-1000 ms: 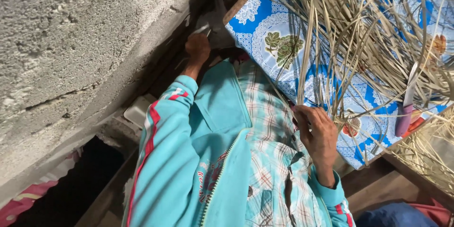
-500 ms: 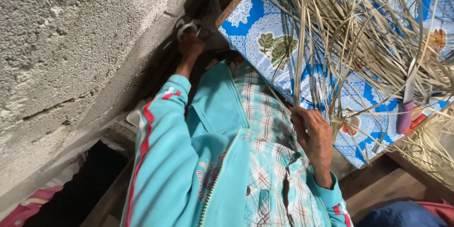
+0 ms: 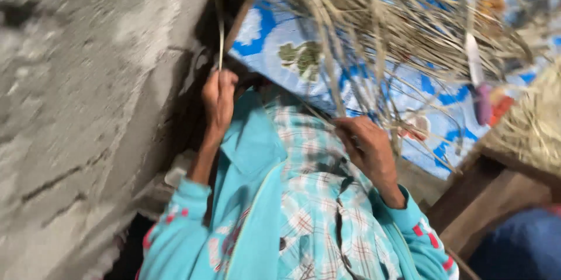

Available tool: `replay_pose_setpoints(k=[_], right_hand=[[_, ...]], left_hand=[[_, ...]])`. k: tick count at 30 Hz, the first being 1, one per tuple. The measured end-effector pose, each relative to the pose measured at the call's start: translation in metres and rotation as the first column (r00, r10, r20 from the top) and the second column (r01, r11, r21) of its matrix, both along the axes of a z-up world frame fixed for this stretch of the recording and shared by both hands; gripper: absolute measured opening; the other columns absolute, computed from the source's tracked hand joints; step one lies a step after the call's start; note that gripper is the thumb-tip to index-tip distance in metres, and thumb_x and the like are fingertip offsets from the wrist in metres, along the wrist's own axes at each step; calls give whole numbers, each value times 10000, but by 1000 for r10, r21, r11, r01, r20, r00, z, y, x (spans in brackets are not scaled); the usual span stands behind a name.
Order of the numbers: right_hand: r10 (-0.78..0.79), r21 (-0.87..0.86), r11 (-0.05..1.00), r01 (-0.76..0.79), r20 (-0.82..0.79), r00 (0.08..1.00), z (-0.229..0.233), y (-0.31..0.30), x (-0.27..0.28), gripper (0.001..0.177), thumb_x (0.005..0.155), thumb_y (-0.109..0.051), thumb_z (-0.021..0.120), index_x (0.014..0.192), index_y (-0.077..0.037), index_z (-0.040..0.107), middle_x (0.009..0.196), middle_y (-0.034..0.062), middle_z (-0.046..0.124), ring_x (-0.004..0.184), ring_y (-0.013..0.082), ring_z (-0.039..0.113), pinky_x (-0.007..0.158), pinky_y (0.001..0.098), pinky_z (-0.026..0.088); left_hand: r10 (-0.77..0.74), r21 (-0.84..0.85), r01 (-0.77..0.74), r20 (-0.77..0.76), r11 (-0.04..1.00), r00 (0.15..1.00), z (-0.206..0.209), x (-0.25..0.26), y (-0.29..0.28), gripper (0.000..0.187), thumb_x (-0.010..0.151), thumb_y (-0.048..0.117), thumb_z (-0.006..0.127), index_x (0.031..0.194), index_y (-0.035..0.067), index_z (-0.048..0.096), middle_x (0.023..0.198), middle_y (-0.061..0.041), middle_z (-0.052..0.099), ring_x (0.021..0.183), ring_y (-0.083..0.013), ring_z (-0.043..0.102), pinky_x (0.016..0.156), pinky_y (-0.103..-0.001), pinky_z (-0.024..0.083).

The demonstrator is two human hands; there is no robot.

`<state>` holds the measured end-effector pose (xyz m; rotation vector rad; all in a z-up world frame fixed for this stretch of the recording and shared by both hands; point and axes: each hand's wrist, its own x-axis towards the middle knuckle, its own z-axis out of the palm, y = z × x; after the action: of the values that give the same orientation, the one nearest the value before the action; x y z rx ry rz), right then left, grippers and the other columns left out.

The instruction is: Splitting and weaving natural plant fibers on a patterned board using a knife

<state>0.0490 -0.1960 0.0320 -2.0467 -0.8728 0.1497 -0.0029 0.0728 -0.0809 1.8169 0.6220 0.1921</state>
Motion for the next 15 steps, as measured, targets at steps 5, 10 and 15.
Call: replay_pose_setpoints(k=[5, 10, 15], right_hand=[[-100, 235, 963, 129, -133, 986, 12, 10, -2, 217, 814, -88, 569, 1008, 10, 574, 654, 113, 574, 559, 294, 547, 555, 374, 480], [-215, 506, 823, 259, -143, 966, 15, -7, -6, 58, 808, -36, 572, 837, 0, 605, 625, 100, 546, 493, 289, 487, 502, 346, 454], [-353, 549, 746, 378, -156, 923, 20, -74, -17, 39, 776, -3, 584, 780, 22, 614, 616, 99, 556, 499, 236, 494, 526, 322, 448]], left_hand=[[-522, 142, 507, 113, 850, 845, 69, -2, -67, 171, 867, 180, 469, 811, 95, 607, 680, -73, 613, 653, -242, 603, 620, -320, 483], [-803, 243, 770, 281, 590, 526, 90, 27, -117, 88, 823, 129, 561, 786, 70, 615, 567, -50, 555, 510, -259, 561, 467, -324, 482], [-888, 299, 871, 371, 390, 271, 98, 50, -159, 175, 852, 183, 479, 788, 82, 606, 522, -34, 467, 463, -276, 516, 420, -325, 443]])
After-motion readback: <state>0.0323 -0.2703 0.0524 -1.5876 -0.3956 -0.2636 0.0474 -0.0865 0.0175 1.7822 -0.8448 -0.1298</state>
